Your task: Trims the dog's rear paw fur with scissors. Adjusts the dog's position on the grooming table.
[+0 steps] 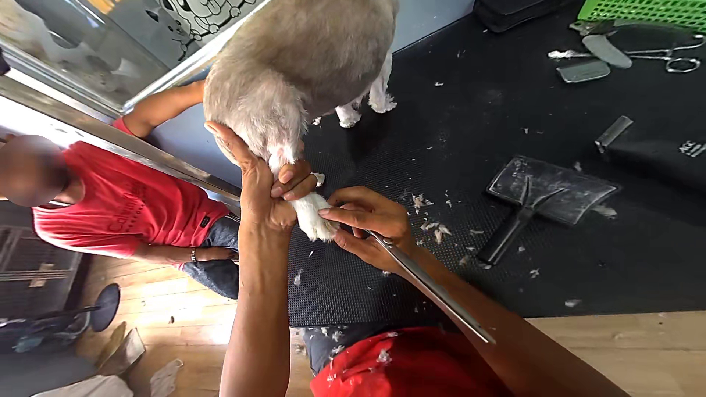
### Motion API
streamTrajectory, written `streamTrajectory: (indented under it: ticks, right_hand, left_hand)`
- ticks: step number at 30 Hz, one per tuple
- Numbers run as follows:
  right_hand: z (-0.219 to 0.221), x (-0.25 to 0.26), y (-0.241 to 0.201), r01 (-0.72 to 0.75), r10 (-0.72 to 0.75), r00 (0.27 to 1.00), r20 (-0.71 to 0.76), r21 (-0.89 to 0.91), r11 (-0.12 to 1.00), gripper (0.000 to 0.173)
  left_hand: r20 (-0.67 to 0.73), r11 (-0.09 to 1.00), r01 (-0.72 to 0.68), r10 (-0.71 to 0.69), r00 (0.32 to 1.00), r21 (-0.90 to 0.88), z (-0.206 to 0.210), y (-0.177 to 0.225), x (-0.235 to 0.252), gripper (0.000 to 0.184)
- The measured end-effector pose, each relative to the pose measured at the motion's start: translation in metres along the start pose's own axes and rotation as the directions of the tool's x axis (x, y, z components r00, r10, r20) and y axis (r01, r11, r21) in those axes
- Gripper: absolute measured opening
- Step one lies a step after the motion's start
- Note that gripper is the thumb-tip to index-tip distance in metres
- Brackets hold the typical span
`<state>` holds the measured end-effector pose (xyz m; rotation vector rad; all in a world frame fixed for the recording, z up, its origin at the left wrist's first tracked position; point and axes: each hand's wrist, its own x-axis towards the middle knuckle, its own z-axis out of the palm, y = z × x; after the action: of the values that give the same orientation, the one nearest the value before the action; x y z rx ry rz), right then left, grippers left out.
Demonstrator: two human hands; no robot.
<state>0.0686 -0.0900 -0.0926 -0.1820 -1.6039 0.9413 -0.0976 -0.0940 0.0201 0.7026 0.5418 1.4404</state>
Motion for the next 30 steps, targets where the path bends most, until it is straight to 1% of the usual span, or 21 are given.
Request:
streamTrajectory:
  ticks: [2,6,8,10,14,17,19,20,23,25,26,27,30]
  right_hand:
    - [0.001,0.003,-0.001,-0.005,0.005,1.0,-0.017,0.02,1.0,0.024]
    - [0.003,0.013,-0.007,-0.016,0.013,0.997,-0.073,-0.051,0.999,0.023]
    - [0.001,0.015,-0.013,-0.054,0.048,0.996,-0.079,-0.075,0.996,0.02]
    - [-0.003,0.018,-0.019,-0.121,0.116,0.991,-0.064,-0.07,0.99,0.018]
    - [-0.015,0.026,-0.024,-0.244,0.245,0.968,0.053,-0.03,0.969,0.012]
    - [-0.027,0.038,-0.022,-0.262,0.258,0.953,0.158,0.003,0.965,0.009]
    - [-0.031,0.046,-0.02,-0.258,0.253,0.948,0.194,0.001,0.966,0.01]
    - [-0.031,0.05,-0.019,-0.26,0.253,0.948,0.192,0.011,0.966,0.01]
    - [-0.032,0.059,-0.018,-0.298,0.29,0.949,0.121,0.056,0.953,0.009]
    - [-0.036,0.06,-0.02,-0.306,0.301,0.95,0.076,0.054,0.951,0.009]
    - [-0.039,0.057,-0.021,-0.307,0.302,0.95,0.075,0.057,0.95,0.009]
    - [-0.043,0.053,-0.021,-0.317,0.31,0.945,0.104,0.062,0.946,0.011]
    - [-0.048,0.033,-0.017,-0.339,0.309,0.929,0.202,0.134,0.931,0.027]
  left_hand:
    - [-0.005,1.0,-0.003,0.003,1.0,-0.003,-0.001,0.0,0.001,0.09]
    - [-0.019,1.0,0.018,-0.018,1.0,0.018,0.002,-0.001,0.003,0.092]
    - [-0.023,0.999,0.013,-0.012,1.0,0.035,0.004,-0.001,0.004,0.091]
    - [-0.024,0.999,0.016,-0.015,1.0,0.042,0.004,-0.001,0.006,0.091]
    - [-0.021,0.997,0.047,-0.046,0.999,0.057,0.003,0.0,0.008,0.092]
    - [-0.005,0.997,0.064,-0.064,0.998,0.053,0.004,-0.002,0.008,0.091]
    - [0.019,0.996,0.07,-0.071,0.997,0.048,0.004,-0.004,0.008,0.091]
    - [0.024,0.996,0.076,-0.077,0.997,0.042,0.005,-0.005,0.008,0.091]
    - [0.031,0.995,0.094,-0.095,0.995,0.017,0.007,-0.007,0.007,0.092]
    - [0.049,0.994,0.105,-0.105,0.993,0.002,0.007,-0.007,0.007,0.091]
    - [0.052,0.994,0.105,-0.105,0.993,0.003,0.007,-0.007,0.007,0.091]
    - [0.055,0.994,0.106,-0.106,0.993,0.003,0.007,-0.007,0.007,0.091]
    - [0.073,0.993,0.117,-0.116,0.991,-0.011,0.006,-0.007,0.006,0.093]
